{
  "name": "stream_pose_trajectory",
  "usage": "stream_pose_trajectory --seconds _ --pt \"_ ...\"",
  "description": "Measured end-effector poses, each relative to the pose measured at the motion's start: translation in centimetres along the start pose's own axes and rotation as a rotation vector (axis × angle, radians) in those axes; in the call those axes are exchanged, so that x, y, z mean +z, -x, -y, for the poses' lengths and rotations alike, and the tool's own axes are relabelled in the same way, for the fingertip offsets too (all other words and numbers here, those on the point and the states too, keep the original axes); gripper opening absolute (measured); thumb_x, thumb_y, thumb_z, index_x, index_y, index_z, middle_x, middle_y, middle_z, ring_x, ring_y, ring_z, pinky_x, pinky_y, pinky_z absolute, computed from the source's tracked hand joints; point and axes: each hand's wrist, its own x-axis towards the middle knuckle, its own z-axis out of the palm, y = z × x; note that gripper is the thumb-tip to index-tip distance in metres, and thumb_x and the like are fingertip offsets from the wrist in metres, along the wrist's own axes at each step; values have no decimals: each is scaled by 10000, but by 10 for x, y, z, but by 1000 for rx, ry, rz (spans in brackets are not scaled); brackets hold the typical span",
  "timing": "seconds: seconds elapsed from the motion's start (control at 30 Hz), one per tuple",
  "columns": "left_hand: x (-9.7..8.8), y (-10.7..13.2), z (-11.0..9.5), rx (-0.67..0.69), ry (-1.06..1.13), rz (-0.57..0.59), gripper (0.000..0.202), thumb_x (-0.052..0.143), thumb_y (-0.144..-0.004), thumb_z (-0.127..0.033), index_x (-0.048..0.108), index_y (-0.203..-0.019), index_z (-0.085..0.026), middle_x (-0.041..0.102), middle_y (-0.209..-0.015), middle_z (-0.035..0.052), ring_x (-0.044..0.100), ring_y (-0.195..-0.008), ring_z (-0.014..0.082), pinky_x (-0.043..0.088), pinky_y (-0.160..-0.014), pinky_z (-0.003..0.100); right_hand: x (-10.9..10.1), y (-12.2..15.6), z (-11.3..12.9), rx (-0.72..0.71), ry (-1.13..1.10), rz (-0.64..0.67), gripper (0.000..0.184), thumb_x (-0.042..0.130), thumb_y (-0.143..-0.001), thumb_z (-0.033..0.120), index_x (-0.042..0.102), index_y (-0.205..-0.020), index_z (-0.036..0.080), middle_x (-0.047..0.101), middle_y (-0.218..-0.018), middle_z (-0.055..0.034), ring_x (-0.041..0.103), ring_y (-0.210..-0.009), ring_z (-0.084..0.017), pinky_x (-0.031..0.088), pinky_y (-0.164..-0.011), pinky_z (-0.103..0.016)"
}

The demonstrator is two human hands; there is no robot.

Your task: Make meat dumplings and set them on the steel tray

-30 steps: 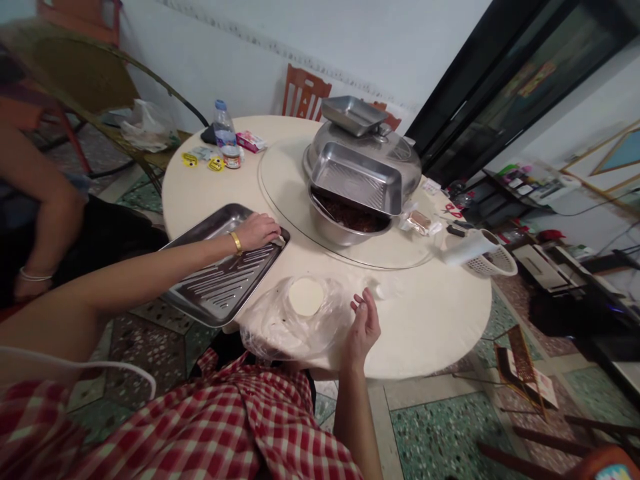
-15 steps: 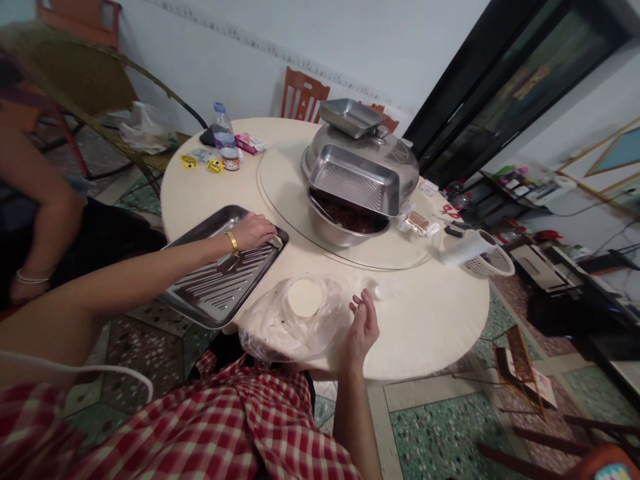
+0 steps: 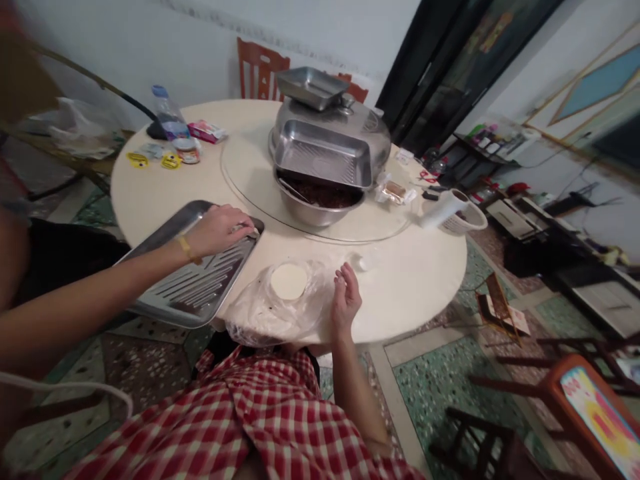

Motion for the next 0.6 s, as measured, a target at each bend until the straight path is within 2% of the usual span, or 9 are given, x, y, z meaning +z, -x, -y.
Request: stream_pose_trajectory --seconds 0.1,0.2,0.27,0.37,0.47,0.53,0.6 --pt "-6 16 -45 156 68 20 282 433 -941 -302 690 -913 -190 716 -950 61 586 -954 251 362 -813 388 0 2 5 -175 135 65 278 573 -878 357 682 -1069 185 646 -1252 -134 661 -1070 -214 564 -899 -417" --pt "4 26 -82 273 104 121 219 491 -926 -267 678 -1005 -187 712 -988 64 578 -987 256 358 -829 397 -1 5 12 -370 267 159 243 561 -893 283 677 -1092 208 630 -1280 -125 601 -1191 -220 526 -982 -442" --pt "13 27 -95 303 85 201 200 539 -902 -258 677 -1019 -174 706 -1005 80 575 -999 270 365 -829 405 -4 7 14 -445 308 208 249 552 -899 253 667 -1119 225 616 -1299 -119 604 -1182 -213 526 -984 -446" --pt "22 23 -99 302 109 243 235 497 -913 -231 688 -1035 -167 702 -1008 94 576 -998 277 384 -847 422 -9 11 13 -475 325 221 256 542 -907 237 658 -1136 237 612 -1301 -117 639 -1090 -199 554 -933 -434" --pt "20 21 -91 267 240 213 328 399 -956 -256 689 -1068 -151 708 -981 96 593 -960 252 418 -881 412 -13 14 11 -472 316 201 252 530 -913 230 660 -1128 227 618 -1285 -121 639 -1068 -197 559 -916 -426" --pt "16 28 -89 243 286 208 413 323 -985 -290 692 -1055 -120 710 -948 109 609 -909 236 446 -874 392 -15 15 10 -470 311 199 247 521 -916 234 664 -1118 227 625 -1273 -116 631 -1077 -200 554 -919 -428" --pt "17 45 -93 230 252 210 475 265 -1000 -299 682 -1081 -87 710 -971 137 621 -910 244 463 -872 399 -16 16 11 -458 318 213 247 511 -919 247 667 -1109 230 631 -1261 -108 625 -1079 -204 546 -924 -439"
